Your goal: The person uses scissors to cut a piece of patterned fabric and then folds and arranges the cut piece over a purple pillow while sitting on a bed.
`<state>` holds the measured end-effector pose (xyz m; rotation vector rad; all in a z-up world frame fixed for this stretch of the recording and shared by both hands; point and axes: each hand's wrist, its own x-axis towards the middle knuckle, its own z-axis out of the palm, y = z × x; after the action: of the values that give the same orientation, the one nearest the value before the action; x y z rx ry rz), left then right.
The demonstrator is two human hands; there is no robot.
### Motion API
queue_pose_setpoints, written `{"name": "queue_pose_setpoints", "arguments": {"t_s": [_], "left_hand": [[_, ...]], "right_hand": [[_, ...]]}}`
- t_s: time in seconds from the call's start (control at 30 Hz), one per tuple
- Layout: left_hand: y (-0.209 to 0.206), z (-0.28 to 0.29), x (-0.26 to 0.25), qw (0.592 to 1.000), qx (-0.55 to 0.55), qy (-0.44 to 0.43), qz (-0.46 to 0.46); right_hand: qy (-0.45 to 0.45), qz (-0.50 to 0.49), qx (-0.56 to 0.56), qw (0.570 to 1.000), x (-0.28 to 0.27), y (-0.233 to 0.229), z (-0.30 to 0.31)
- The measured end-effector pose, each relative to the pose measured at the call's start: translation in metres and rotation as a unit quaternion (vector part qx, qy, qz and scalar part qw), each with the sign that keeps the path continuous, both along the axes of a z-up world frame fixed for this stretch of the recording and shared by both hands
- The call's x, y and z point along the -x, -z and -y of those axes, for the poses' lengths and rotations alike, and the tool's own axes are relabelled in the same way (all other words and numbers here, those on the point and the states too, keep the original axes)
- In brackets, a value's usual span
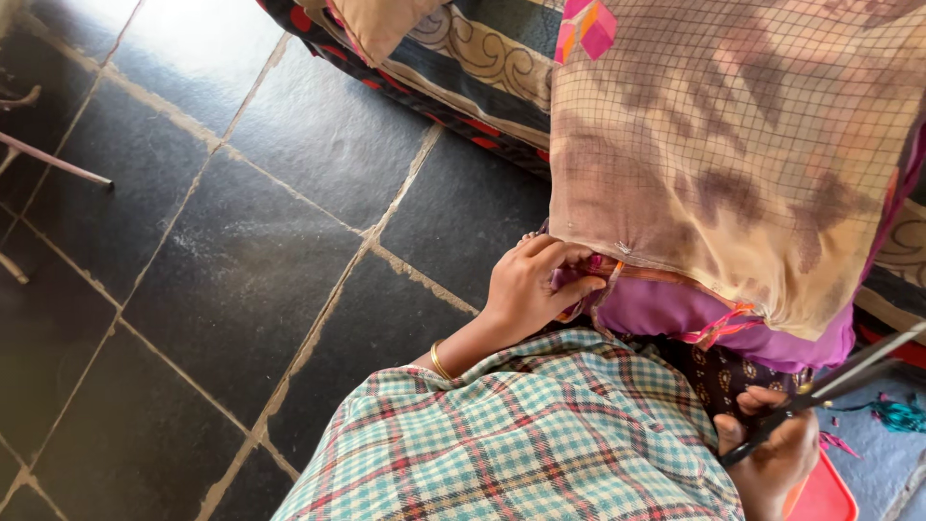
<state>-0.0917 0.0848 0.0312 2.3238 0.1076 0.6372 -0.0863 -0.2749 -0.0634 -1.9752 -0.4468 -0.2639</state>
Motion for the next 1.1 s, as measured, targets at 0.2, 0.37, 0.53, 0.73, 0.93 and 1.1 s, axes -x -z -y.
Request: {"name": "queue_pose_setpoints", "arguments": {"t_s": [0.2, 0.37, 0.53, 0.73, 0.93, 1.1], "left_hand": [[0.017, -0.002, 0.001, 0.996, 0.029, 0.060, 0.057], [0.031, 0.001, 0.002, 0.982, 0.182, 0.056, 0.014], [0.044, 0.004, -0.003, 0.963, 0.263, 0.062, 0.020], [0.028, 0.005, -0.005, 0.981, 0.179, -0.004, 0.073], [0.016, -0.005, -0.016, 0.930, 0.269, 0.118, 0.223], [0.032, 0.008, -0.029, 0.853, 0.443, 0.235, 0.145]], "right_hand": [[-0.010, 0.074, 0.104, 0.992, -0.007, -0.011, -0.006], [-0.014, 0.113, 0.192, 0.975, -0.014, -0.023, -0.014], [0.023, 0.111, 0.300, 0.947, -0.020, -0.038, -0.028], [-0.011, 0.121, 0.292, 0.949, -0.028, -0.047, -0.046], [-0.012, 0.095, 0.278, 0.956, -0.028, -0.055, -0.052], [-0.016, 0.100, 0.273, 0.957, -0.028, -0.063, -0.058]]}}
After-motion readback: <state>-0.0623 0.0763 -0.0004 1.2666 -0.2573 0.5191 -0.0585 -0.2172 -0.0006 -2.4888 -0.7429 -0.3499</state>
